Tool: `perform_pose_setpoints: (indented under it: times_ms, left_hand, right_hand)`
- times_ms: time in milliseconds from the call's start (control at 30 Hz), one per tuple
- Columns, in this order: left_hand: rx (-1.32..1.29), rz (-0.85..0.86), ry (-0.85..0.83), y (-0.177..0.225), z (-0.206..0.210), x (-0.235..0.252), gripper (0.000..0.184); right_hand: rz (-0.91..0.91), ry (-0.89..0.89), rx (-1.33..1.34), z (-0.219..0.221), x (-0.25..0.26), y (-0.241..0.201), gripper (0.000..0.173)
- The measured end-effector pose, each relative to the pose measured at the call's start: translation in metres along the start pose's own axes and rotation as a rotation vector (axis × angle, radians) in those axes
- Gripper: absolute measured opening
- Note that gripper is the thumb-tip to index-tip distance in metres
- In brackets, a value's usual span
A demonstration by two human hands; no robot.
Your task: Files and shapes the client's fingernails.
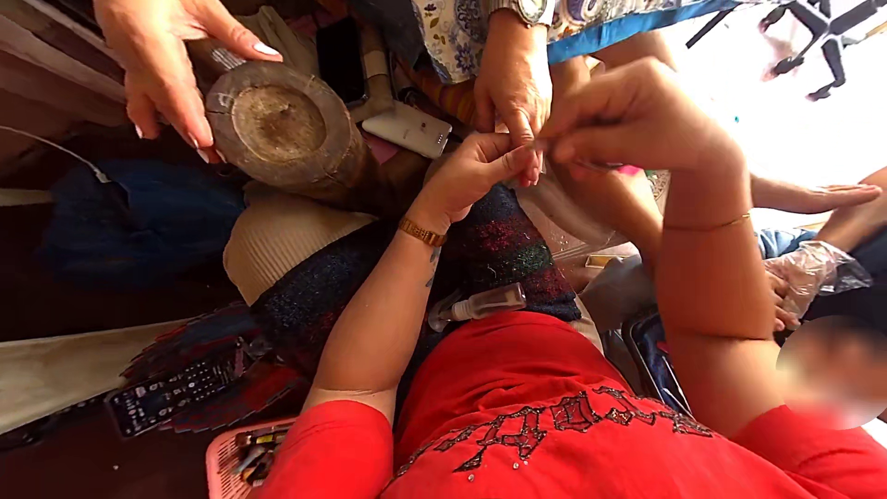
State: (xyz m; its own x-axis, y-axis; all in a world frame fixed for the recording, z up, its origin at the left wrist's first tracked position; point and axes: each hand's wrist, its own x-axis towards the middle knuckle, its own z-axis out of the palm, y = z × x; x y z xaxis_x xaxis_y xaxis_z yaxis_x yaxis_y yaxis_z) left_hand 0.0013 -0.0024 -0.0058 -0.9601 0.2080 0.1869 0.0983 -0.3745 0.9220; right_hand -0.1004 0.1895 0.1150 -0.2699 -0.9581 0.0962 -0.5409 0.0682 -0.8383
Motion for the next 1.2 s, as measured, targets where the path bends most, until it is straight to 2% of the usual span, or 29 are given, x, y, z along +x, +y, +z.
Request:
perform_pose_setpoints:
  times_ms: [67, 233, 467, 1033, 1200]
  left_hand:
    - [0.009, -0.012, 0.023, 0.001, 0.001, 0.001, 0.021]
    - [0.01, -0.001, 0.017, 0.001, -0.001, 0.001, 0.022]
    - [0.009, 0.003, 0.016, 0.003, -0.001, 0.001, 0.023]
    - [-0.002, 0.007, 0.009, 0.003, -0.002, 0.001, 0.022]
    - [-0.015, -0.001, 0.008, 0.002, 0.0, 0.001, 0.023]
  right_hand:
    - [0.125, -0.188, -0.083, -0.008, -0.003, -0.004, 0.016]
    - [0.249, -0.26, -0.074, -0.012, -0.003, -0.007, 0.019]
    - [0.241, -0.25, -0.142, -0.01, -0.001, -0.01, 0.02]
    - [0.192, -0.225, -0.039, -0.007, -0.002, 0.003, 0.018]
    - [0.221, -0.252, -0.083, -0.015, -0.002, -0.003, 0.018]
